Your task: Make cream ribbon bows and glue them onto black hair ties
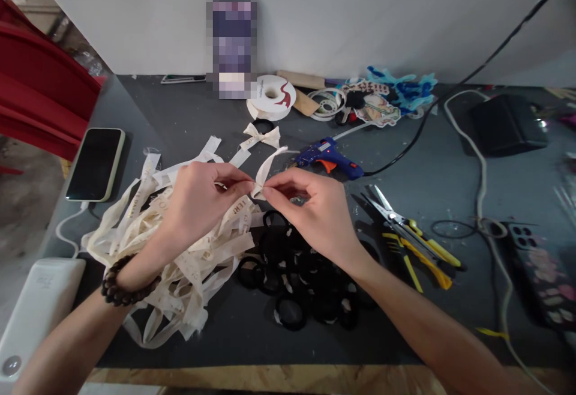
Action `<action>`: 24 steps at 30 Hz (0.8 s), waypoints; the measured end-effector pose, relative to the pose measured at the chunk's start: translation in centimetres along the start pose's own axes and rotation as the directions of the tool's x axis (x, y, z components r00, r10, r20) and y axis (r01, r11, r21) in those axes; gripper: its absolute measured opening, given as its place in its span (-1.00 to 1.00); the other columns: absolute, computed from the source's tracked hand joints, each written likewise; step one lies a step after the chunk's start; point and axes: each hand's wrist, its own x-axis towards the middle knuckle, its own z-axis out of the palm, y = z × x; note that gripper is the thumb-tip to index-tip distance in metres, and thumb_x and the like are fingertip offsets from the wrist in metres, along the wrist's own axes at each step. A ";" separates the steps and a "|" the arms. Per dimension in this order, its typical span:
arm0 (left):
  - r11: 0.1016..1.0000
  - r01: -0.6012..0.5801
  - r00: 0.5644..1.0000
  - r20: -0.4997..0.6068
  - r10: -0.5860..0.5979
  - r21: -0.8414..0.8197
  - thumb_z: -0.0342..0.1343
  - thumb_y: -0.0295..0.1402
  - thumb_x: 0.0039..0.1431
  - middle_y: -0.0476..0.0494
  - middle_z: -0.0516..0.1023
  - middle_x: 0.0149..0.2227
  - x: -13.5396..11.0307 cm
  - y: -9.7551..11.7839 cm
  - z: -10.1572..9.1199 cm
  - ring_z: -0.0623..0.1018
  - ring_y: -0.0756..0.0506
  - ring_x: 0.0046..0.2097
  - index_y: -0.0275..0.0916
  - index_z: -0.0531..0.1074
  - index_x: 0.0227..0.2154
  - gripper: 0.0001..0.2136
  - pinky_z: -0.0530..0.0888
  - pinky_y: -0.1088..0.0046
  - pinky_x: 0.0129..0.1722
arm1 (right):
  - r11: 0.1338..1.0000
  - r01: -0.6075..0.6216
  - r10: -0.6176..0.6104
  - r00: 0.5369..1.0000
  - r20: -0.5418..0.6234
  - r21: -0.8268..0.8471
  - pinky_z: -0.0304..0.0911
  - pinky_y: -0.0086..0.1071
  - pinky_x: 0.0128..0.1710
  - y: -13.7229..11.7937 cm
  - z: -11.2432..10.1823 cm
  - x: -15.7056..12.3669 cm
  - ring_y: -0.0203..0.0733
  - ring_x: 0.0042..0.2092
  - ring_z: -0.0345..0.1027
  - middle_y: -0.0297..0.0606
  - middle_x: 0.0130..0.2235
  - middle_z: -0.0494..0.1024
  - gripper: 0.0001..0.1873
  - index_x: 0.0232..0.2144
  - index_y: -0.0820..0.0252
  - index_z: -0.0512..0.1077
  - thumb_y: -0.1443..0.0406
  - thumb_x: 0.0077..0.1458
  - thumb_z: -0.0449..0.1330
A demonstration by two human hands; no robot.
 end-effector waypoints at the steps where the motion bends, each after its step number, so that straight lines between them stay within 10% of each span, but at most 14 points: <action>1: 0.999 -0.017 1.000 -0.014 0.018 0.049 0.25 -0.27 0.26 -0.04 0.72 -0.34 -0.1 0.2 -0.1 0.63 -0.09 -0.33 -0.18 0.67 -0.31 -0.86 0.46 0.37 -0.26 | 1.000 -0.011 0.011 1.000 0.009 0.018 0.41 -0.36 -0.22 0.0 0.0 0.1 -0.24 -0.29 0.55 -0.38 -0.32 0.68 -0.94 -0.33 0.09 0.61 0.31 0.19 0.31; 18: 0.956 -0.081 0.993 0.109 0.052 0.280 0.11 -0.35 0.33 0.00 0.64 -0.36 -0.1 0.5 -1.7 0.49 -0.04 -0.41 -0.18 0.55 -0.31 -0.86 0.32 0.41 -0.36 | 0.976 -0.138 0.124 0.988 0.090 0.170 0.31 -0.31 -0.19 1.0 -0.6 0.8 -0.22 -0.24 0.47 -0.33 -0.29 0.60 -0.90 -0.32 0.13 0.52 0.24 0.19 0.32; 24: 0.967 -0.021 0.985 0.171 -0.024 0.256 0.13 -0.24 0.33 -0.01 0.65 -0.29 0.4 0.1 -2.6 0.56 -0.09 -0.29 -0.16 0.56 -0.31 -0.83 0.34 0.40 -0.33 | 0.997 0.009 -0.006 0.999 0.035 -0.074 0.30 -0.34 -0.21 0.5 -1.1 0.9 -0.23 -0.28 0.46 -0.35 -0.34 0.59 -0.94 -0.36 0.14 0.48 0.34 0.19 0.27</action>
